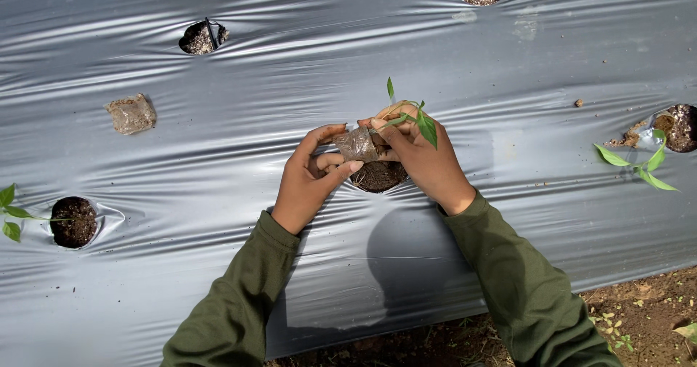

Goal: The person plants small seedlings into pre-cut holes in a silver plastic mulch sheet. They unwrap each seedling from its biodegradable wrapper, place it into a hole, and press the soil and plastic around the base to secure it.

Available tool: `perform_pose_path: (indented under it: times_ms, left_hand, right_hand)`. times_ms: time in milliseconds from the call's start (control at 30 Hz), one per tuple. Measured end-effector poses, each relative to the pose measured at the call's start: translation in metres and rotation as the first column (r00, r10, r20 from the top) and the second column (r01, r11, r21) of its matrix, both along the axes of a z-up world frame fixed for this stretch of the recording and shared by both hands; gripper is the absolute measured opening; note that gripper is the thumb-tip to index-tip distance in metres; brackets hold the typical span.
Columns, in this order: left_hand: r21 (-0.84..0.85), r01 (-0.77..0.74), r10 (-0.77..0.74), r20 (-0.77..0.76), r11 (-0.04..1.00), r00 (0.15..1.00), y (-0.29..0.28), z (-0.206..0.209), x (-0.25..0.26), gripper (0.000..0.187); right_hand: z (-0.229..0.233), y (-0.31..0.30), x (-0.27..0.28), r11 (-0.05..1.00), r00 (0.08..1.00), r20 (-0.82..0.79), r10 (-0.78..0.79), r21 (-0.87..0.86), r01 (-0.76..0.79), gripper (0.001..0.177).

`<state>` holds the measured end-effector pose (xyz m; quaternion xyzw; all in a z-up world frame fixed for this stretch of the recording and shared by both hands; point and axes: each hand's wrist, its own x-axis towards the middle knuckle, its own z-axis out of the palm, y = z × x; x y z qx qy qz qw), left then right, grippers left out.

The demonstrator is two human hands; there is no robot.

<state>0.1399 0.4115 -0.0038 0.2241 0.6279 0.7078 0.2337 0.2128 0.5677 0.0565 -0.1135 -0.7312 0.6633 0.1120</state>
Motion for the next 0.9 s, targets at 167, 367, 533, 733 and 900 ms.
perform_pose_path:
  times_ms: [167, 367, 533, 733, 900]
  left_hand:
    - [-0.006, -0.054, 0.053, -0.144, 0.998, 0.988, 0.0, -0.003, -0.002, 0.054]
    - [-0.073, -0.169, 0.123, -0.422, 0.983, 0.898, 0.006, 0.006, 0.0, 0.039]
    - [-0.139, -0.249, 0.13, -0.564, 0.959, 0.815, 0.012, 0.008, 0.0, 0.027]
    - [-0.123, -0.028, 0.014, -0.113, 0.992, 0.994, 0.008, 0.029, 0.013, 0.074]
    - [-0.014, -0.029, 0.03, 0.068, 0.999, 0.997, 0.016, -0.001, 0.002, 0.042]
  right_hand:
    - [-0.005, -0.001, 0.0, 0.998, 0.999, 0.036, -0.025, -0.059, 0.027, 0.015]
    - [-0.004, 0.004, 0.001, 0.995, 0.995, 0.09, -0.05, -0.078, 0.057, 0.021]
    - [-0.032, 0.015, -0.002, 0.963, 0.993, 0.107, -0.053, -0.259, 0.079, 0.014]
    - [-0.04, 0.02, -0.003, 0.959, 0.992, 0.106, -0.075, -0.266, 0.101, 0.014]
    - [-0.038, 0.018, -0.003, 0.956, 0.995, 0.082, -0.055, -0.283, 0.077, 0.012]
